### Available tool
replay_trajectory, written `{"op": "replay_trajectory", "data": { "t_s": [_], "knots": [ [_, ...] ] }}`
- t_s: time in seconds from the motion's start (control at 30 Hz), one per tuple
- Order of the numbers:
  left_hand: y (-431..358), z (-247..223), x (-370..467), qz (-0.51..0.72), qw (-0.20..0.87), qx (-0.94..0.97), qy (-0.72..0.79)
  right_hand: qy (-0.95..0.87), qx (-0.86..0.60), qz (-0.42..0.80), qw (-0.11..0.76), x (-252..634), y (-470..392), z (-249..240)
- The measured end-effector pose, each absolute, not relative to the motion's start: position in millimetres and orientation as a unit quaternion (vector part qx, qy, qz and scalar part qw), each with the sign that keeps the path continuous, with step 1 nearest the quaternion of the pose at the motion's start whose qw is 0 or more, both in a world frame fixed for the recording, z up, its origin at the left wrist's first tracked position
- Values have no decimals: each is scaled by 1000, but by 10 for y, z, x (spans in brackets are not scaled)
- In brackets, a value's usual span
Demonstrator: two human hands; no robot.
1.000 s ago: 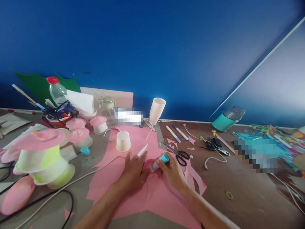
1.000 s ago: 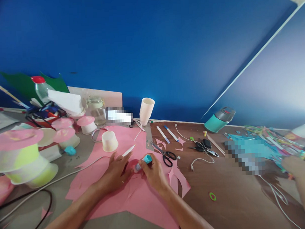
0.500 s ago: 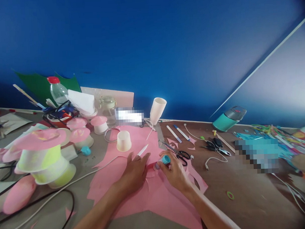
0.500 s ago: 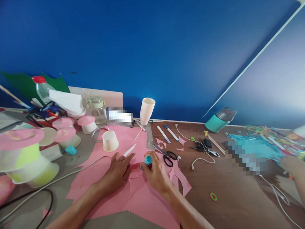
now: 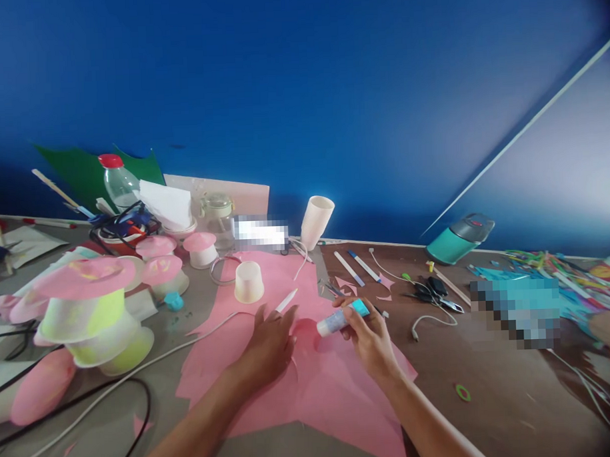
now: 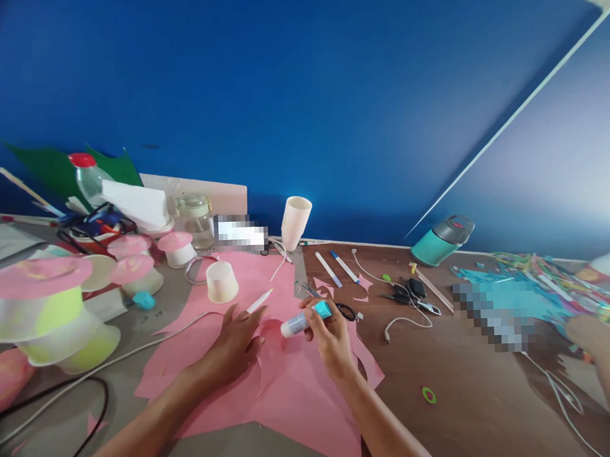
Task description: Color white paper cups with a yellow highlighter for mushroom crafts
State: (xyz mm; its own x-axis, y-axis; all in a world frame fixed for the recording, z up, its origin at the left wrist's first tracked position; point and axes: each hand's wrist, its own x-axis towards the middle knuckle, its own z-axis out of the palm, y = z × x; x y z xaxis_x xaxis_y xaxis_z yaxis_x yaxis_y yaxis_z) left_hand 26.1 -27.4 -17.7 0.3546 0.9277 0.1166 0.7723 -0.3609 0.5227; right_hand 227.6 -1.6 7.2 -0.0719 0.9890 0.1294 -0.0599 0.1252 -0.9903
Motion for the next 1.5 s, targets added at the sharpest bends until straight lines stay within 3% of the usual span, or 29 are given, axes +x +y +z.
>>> {"op": "replay_trajectory", "data": {
  "t_s": [0.13,0.3,0.63,0.8,1.0,1.5],
  "knots": [
    [-274,-168,259,213,202,797,528,-550,-438,550,451,2222,-20,67],
    [-262,-152,254,231,229,784,529,-616,-471,512,370,2130,-37,-13],
    [-241,-174,267,244,233,770,541,-563,-518,492,415,2053,-40,-43],
    [-241,-180,263,248,223,777,533,-628,-497,412,433,2039,-124,-29],
    [-246,-151,264,239,217,780,536,-735,-455,300,403,2026,-201,-59],
    [-255,-187,261,236,205,786,533,-752,-468,230,402,2162,-67,-70]
  ]
}}
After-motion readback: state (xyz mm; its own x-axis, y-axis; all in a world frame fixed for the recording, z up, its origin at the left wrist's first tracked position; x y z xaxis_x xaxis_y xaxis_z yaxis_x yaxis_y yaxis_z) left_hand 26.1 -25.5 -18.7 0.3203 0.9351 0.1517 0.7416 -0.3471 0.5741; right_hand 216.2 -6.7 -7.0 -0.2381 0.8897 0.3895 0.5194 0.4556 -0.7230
